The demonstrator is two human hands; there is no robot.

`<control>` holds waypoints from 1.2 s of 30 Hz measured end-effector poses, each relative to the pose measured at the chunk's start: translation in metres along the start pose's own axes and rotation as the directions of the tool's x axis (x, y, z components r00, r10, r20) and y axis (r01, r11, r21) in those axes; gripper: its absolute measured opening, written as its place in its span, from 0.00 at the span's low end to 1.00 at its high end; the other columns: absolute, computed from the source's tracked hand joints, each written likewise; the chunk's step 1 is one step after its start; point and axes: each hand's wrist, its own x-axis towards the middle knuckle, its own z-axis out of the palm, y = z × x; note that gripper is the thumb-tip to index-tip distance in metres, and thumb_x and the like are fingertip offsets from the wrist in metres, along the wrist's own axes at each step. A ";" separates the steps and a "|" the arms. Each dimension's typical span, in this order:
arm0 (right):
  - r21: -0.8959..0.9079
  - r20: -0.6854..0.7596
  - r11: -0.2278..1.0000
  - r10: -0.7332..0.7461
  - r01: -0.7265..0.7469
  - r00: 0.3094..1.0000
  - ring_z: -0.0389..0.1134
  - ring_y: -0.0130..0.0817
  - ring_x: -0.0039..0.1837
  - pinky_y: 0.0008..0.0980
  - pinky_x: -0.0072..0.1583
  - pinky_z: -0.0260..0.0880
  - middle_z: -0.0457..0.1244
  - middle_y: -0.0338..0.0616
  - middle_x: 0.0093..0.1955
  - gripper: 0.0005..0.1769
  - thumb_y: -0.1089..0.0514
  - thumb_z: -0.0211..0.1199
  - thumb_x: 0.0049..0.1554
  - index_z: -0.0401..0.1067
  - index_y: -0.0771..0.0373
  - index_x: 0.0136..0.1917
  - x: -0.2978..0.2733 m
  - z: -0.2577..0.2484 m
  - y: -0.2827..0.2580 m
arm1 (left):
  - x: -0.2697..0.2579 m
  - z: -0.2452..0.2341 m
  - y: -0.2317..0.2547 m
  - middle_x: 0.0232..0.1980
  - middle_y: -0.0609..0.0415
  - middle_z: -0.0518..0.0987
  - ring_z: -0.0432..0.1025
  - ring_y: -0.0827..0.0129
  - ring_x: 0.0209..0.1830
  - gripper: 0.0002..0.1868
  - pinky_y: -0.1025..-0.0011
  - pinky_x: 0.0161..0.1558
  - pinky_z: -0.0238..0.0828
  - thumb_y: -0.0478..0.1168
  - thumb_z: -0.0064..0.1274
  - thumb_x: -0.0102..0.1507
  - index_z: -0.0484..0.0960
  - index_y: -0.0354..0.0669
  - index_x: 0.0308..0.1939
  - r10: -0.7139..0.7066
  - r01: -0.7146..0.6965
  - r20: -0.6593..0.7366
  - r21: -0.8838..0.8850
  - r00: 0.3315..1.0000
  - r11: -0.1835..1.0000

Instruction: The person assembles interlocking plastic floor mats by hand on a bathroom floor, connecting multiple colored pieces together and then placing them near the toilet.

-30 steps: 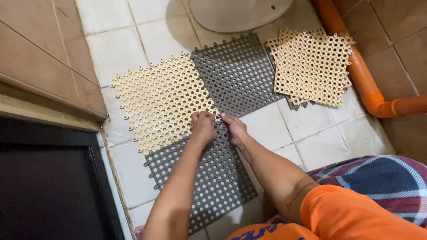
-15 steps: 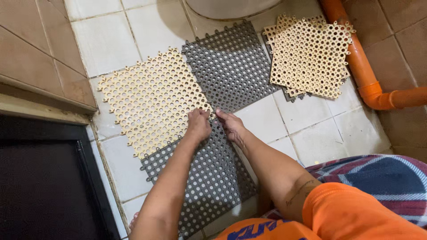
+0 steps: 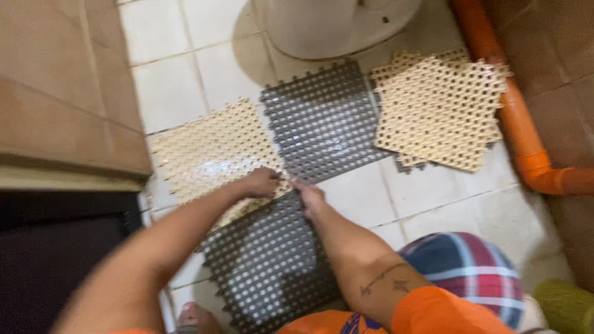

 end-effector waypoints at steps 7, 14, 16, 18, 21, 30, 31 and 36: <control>-0.084 -0.086 0.993 -0.088 0.081 0.992 0.66 0.39 0.48 0.44 0.51 0.68 0.71 0.58 0.56 0.31 0.53 0.76 0.53 0.72 0.78 0.61 -0.018 0.002 -0.021 | 0.007 -0.098 0.005 0.54 0.36 0.82 0.76 0.45 0.57 0.22 0.56 0.60 0.71 0.41 0.54 0.57 0.84 0.42 0.56 0.058 -0.002 -0.297 0.185 0.953 0.983; -0.241 -0.117 0.964 -0.142 0.110 0.983 0.70 0.36 0.42 0.34 0.46 0.70 0.72 0.50 0.44 0.18 0.53 0.72 0.51 0.79 0.70 0.49 -0.083 0.022 -0.042 | 0.069 -0.050 0.022 0.67 0.39 0.75 0.67 0.45 0.69 0.19 0.54 0.68 0.66 0.38 0.51 0.58 0.86 0.41 0.52 0.513 -0.379 -0.536 0.346 0.671 0.858; -0.155 -0.119 0.968 -0.216 0.197 0.969 0.74 0.36 0.41 0.32 0.46 0.74 0.73 0.49 0.43 0.17 0.55 0.73 0.49 0.80 0.72 0.45 -0.078 0.032 -0.051 | 0.081 -0.066 0.052 0.72 0.38 0.71 0.65 0.46 0.71 0.24 0.53 0.69 0.65 0.42 0.53 0.55 0.84 0.38 0.54 0.705 -0.512 -0.434 0.487 0.561 0.708; -0.493 -0.332 0.863 -0.304 0.110 0.893 0.67 0.34 0.36 0.37 0.39 0.68 0.69 0.46 0.39 0.21 0.50 0.79 0.47 0.76 0.68 0.43 -0.076 0.024 -0.037 | 0.082 -0.064 0.088 0.82 0.50 0.54 0.52 0.50 0.80 0.31 0.39 0.69 0.54 0.47 0.53 0.59 0.74 0.49 0.67 0.312 -0.149 -0.264 0.495 0.913 0.856; -0.493 -0.305 0.841 -0.406 0.222 0.861 0.62 0.31 0.34 0.35 0.37 0.63 0.68 0.43 0.36 0.21 0.48 0.78 0.46 0.78 0.67 0.41 -0.061 0.018 -0.024 | 0.070 -0.084 0.100 0.81 0.41 0.30 0.32 0.38 0.81 0.49 0.29 0.69 0.37 0.66 0.52 0.62 0.50 0.48 0.77 -0.033 0.170 -0.337 0.386 0.941 0.907; -0.312 -0.160 0.775 -0.613 0.549 0.774 0.70 0.24 0.37 0.25 0.42 0.72 0.71 0.38 0.38 0.14 0.59 0.73 0.49 0.72 0.67 0.46 -0.038 0.007 -0.013 | 0.057 -0.110 0.102 0.84 0.39 0.27 0.36 0.46 0.84 0.73 0.46 0.75 0.47 0.66 0.69 0.49 0.36 0.47 0.82 -0.201 0.277 -0.337 0.194 0.920 0.941; -0.320 -0.137 0.763 -0.624 0.562 0.769 0.70 0.24 0.37 0.25 0.42 0.72 0.71 0.38 0.38 0.14 0.59 0.73 0.49 0.72 0.67 0.46 -0.042 0.009 -0.017 | 0.057 -0.110 0.104 0.84 0.39 0.27 0.36 0.46 0.84 0.73 0.46 0.75 0.47 0.66 0.69 0.49 0.36 0.47 0.82 -0.206 0.285 -0.358 0.181 0.910 0.941; -0.363 -0.075 0.698 -0.682 0.617 0.727 0.66 0.24 0.38 0.27 0.41 0.67 0.69 0.39 0.39 0.11 0.63 0.72 0.54 0.73 0.69 0.47 -0.041 0.008 -0.021 | 0.071 -0.090 0.098 0.81 0.40 0.51 0.48 0.42 0.82 0.45 0.48 0.75 0.53 0.56 0.65 0.59 0.66 0.45 0.75 0.219 0.068 -0.478 0.513 0.850 0.855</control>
